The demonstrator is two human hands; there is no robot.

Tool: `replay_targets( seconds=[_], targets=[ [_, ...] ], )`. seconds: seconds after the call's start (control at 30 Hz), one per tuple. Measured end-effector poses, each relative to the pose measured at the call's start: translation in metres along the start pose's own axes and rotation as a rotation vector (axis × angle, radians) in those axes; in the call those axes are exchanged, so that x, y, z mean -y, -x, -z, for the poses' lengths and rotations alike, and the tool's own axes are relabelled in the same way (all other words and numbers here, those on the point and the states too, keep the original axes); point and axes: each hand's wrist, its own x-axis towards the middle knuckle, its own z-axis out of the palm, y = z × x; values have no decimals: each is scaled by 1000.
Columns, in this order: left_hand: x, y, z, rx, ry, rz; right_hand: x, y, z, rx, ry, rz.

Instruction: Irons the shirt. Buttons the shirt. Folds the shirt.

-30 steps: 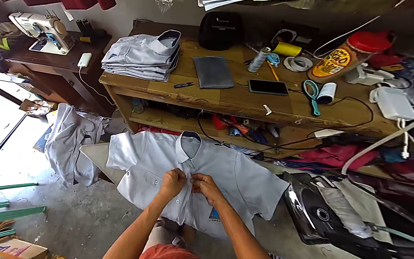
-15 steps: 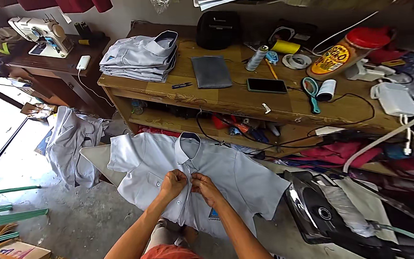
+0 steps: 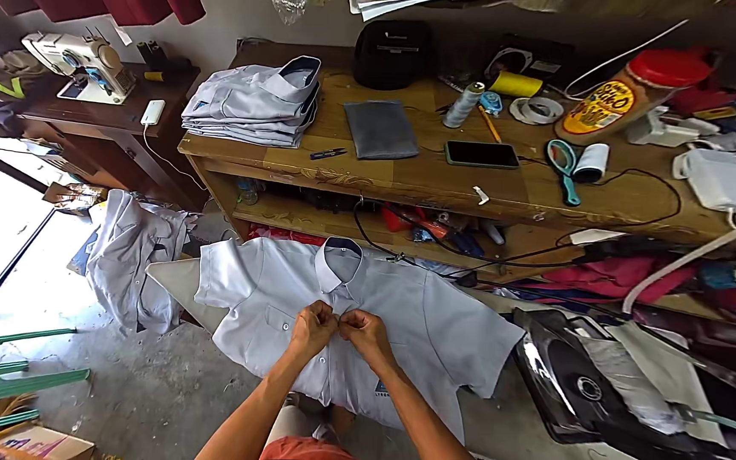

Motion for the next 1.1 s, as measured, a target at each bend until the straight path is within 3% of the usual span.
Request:
replay_targets(
  seconds=[0.33, 0.63, 0.77, 0.9, 1.1],
  targets=[
    [-8, -2, 3, 48, -48, 86, -4, 14, -15, -138, 130, 159],
    [2, 1, 5, 51, 68, 58, -13, 16, -20, -89, -69, 225],
    [10, 6, 5, 56, 156, -37, -14, 8, -12, 95, -435, 43],
    [12, 7, 3, 67, 171, -119, -5, 4, -5, 172, -641, -165],
    [24, 9, -13, -35, 176, -239, 11, 6, -10, 84, -792, -376]
  ],
)
